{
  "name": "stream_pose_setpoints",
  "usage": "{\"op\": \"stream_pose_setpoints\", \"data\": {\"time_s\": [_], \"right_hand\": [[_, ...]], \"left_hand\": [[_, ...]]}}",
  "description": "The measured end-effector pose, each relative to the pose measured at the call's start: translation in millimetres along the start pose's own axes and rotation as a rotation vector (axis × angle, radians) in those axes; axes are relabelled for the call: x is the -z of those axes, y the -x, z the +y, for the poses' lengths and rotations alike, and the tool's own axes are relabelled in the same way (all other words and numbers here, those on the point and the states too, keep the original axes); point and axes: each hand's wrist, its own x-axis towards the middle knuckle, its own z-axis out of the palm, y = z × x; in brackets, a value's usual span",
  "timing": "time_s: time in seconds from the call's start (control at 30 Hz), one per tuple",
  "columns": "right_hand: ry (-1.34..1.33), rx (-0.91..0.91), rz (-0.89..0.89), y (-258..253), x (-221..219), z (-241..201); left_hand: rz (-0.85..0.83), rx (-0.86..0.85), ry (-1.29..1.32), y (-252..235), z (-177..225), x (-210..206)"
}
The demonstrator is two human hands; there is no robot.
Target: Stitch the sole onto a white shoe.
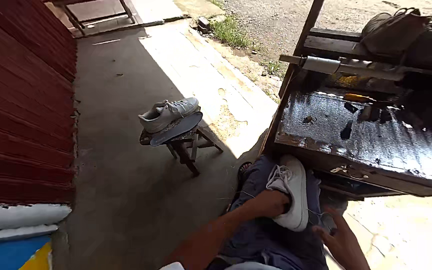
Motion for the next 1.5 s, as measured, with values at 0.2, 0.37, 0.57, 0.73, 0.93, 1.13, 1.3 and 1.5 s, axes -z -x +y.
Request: {"op": "stream_pose_setpoints", "data": {"time_s": [0.2, 0.37, 0.57, 0.73, 0.93, 1.13, 1.3, 1.5], "right_hand": [[0.040, 0.000, 0.052, -23.1, -75.1, -62.7], [0.052, -0.119, 0.011, -9.8, -68.2, -56.7], [-0.019, -0.135, -0.196, -17.0, -17.7, -67.4], [-1.187, 0.035, -0.088, -30.0, -27.7, -45.3], [-0.097, -0.039, 0.040, -18.2, -47.8, -63.7], [0.218, 0.146, 0.267, -22.9, -69.3, -59.4], [0.193, 0.163, 0.233, -29.7, -75.6, -52.5], [-0.260, 0.021, 0.099, -29.0, -57.8, -39.2]], "left_hand": [[0.216, 0.197, -0.205, 36.9, -31.0, -5.9], [0.401, 0.357, -0.153, 115.7, -102.3, 29.5], [0.201, -0.202, 0.683, 127.7, -59.6, 19.1], [0.117, -0.495, 1.235, 105.2, -47.5, 25.9], [0.295, -0.017, 0.224, 72.9, -24.2, 17.7], [0.346, -0.173, -0.398, 62.5, -25.8, -7.5], [0.413, -0.239, -0.396, 104.0, -24.1, -9.7], [0.252, -0.035, 0.180, 80.2, -16.9, 0.9]]}}
